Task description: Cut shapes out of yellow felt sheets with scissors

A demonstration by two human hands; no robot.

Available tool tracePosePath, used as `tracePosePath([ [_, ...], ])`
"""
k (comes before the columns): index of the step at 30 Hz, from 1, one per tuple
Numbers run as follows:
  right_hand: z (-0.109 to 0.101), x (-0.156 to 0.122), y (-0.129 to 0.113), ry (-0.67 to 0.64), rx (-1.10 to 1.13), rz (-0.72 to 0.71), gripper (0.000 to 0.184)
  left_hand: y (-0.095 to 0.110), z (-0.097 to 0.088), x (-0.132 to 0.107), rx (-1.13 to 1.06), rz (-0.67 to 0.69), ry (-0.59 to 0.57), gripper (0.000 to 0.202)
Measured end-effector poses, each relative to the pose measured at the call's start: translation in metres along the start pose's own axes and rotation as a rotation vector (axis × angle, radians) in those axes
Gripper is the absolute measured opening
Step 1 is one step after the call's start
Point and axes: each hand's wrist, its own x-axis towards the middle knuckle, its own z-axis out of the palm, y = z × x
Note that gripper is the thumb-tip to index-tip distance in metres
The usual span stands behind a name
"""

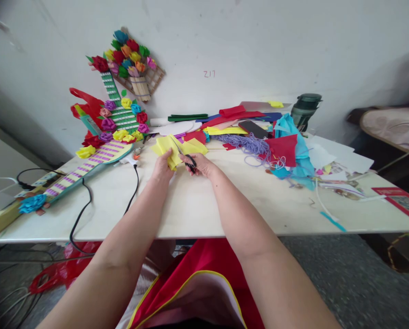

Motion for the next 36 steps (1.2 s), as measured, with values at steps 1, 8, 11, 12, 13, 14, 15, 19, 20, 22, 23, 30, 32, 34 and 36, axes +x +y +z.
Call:
tracePosePath([
  [1, 0.0001, 0.0000, 0.0001, 0.002, 0.002, 0.000, 0.038, 0.0001, 0.0000, -0.0001, 0.003, -0.001, -0.002, 0.021],
  [8, 0.0007, 0.0002, 0.0010, 0.016, 0.024, 0.006, 0.037, -0.0002, -0.0001, 0.0002, 0.005, -0.012, 0.007, 0.013],
  [11, 0.0008, 0.0011, 0.0021, 0.019, 0.028, 0.001, 0.038, -0.0005, -0.0002, 0.0001, 0.005, -0.019, 0.009, 0.013],
  [12, 0.0008, 0.0014, 0.0024, 0.019, 0.030, -0.004, 0.039, -0.0005, -0.0001, 0.0000, 0.003, -0.021, 0.009, 0.014],
  [13, 0.0009, 0.0016, 0.0026, 0.020, 0.029, -0.009, 0.039, -0.0005, 0.0000, -0.0001, 0.000, -0.023, 0.010, 0.015],
  [14, 0.0010, 0.0017, 0.0027, 0.021, 0.029, -0.013, 0.039, -0.0004, 0.0002, -0.0002, -0.002, -0.025, 0.010, 0.016],
  [15, 0.0010, 0.0017, 0.0026, 0.023, 0.029, -0.016, 0.040, -0.0003, 0.0003, -0.0003, -0.004, -0.026, 0.010, 0.018],
  [19, 0.0014, 0.0017, 0.0022, 0.035, 0.037, -0.012, 0.040, 0.0008, 0.0012, -0.0012, -0.008, -0.038, 0.013, 0.021],
  [20, 0.0015, 0.0018, 0.0022, 0.038, 0.036, -0.010, 0.040, 0.0011, 0.0014, -0.0016, -0.009, -0.040, 0.015, 0.021],
  [22, 0.0017, 0.0022, 0.0023, 0.047, 0.027, -0.011, 0.039, 0.0015, 0.0016, -0.0021, -0.011, -0.042, 0.022, 0.019],
  [23, 0.0018, 0.0024, 0.0024, 0.050, 0.022, -0.012, 0.039, 0.0015, 0.0015, -0.0021, -0.011, -0.041, 0.024, 0.018],
  [30, 0.0024, 0.0012, 0.0008, 0.055, 0.008, -0.015, 0.039, -0.0005, -0.0014, 0.0020, -0.008, -0.007, 0.006, 0.015],
  [32, 0.0030, 0.0001, -0.0006, 0.057, 0.007, -0.018, 0.039, -0.0007, -0.0013, 0.0023, 0.007, -0.004, 0.021, 0.015],
  [34, 0.0042, -0.0009, -0.0025, 0.063, 0.006, -0.021, 0.039, -0.0002, -0.0008, 0.0016, 0.018, -0.005, 0.028, 0.015],
  [36, 0.0056, -0.0015, -0.0044, 0.078, 0.004, -0.019, 0.038, 0.0006, 0.0000, 0.0004, 0.019, -0.011, 0.026, 0.015],
])
